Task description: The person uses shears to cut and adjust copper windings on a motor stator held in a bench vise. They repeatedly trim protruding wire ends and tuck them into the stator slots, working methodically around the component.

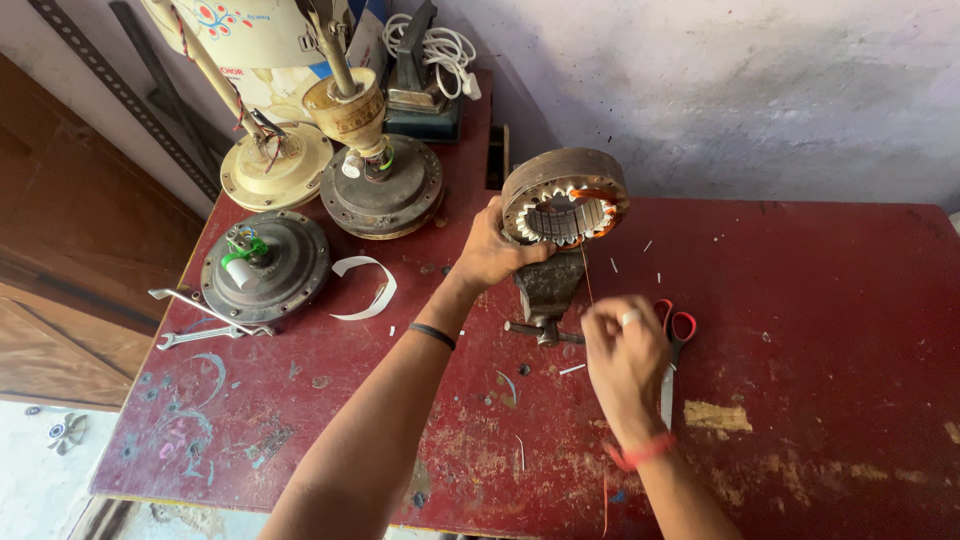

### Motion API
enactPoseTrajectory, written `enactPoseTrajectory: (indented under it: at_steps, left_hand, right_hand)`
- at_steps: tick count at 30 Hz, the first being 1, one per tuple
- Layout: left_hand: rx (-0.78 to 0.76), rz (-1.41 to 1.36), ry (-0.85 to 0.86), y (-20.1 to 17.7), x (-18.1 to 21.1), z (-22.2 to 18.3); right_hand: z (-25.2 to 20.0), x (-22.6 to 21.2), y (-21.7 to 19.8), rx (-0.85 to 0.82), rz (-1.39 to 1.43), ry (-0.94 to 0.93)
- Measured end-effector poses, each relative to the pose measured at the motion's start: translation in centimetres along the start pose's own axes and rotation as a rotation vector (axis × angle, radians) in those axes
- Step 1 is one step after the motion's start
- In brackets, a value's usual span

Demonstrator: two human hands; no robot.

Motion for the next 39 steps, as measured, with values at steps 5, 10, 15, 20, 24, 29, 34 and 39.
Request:
enactPoseTrajectory:
  at_steps: [5,10,15,20,24,29,34,39]
  left_hand:
    - [-0.013,-0.019,0.001,-0.1,-0.3,0.1]
    - [-0.017,-0.053,-0.043,0.2,-0.8,0.0]
    - [-0.07,-0.142,-0.072,0.6,-0.2,-0.7]
    - [-0.118,-0.225,-0.005,0.5,1.8,-1.7]
    - [0.208,-0.122,0.12,-1.2,3.3,-4.2]
    - [0.648,0.372,0.334,-0.9,5.8,-11.2]
    - [0.327,0.723,0.478,3.8,7.3,-11.5]
    - [0.294,0.793,0.518,4.4,8.3,-11.3]
  right_hand:
    - [-11.1,0.9,-1.3,-0.264,-0.032,0.158]
    - [-20.7,1.4,-1.6,-0.676,0.059,0.436]
    - [-18.6,1.8,-2.3,-0.749,-0.054,0.493]
    - [-7.4,-1.8,-2.7,-0.209,0.039,0.177]
    - [-2.1,-1.7,0.4,-0.069,0.218,0.232]
    - [-2.4,0.0,3.8,-0.051,0.592,0.506]
    - [-9.2,-0.4,3.8,-0.213,0.716,0.725]
    - [-15.9,-2.7,2.0,-0.423,0.708,0.776]
Point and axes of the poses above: each hand's wrist, its own z-axis towards the middle knuckle, its own y-axis out of the palm, x = y × z, the point moved 10 cm from there along z, towards the middle knuckle, and after that the axes turned 12 degrees about -y, right-handed, at the moved point
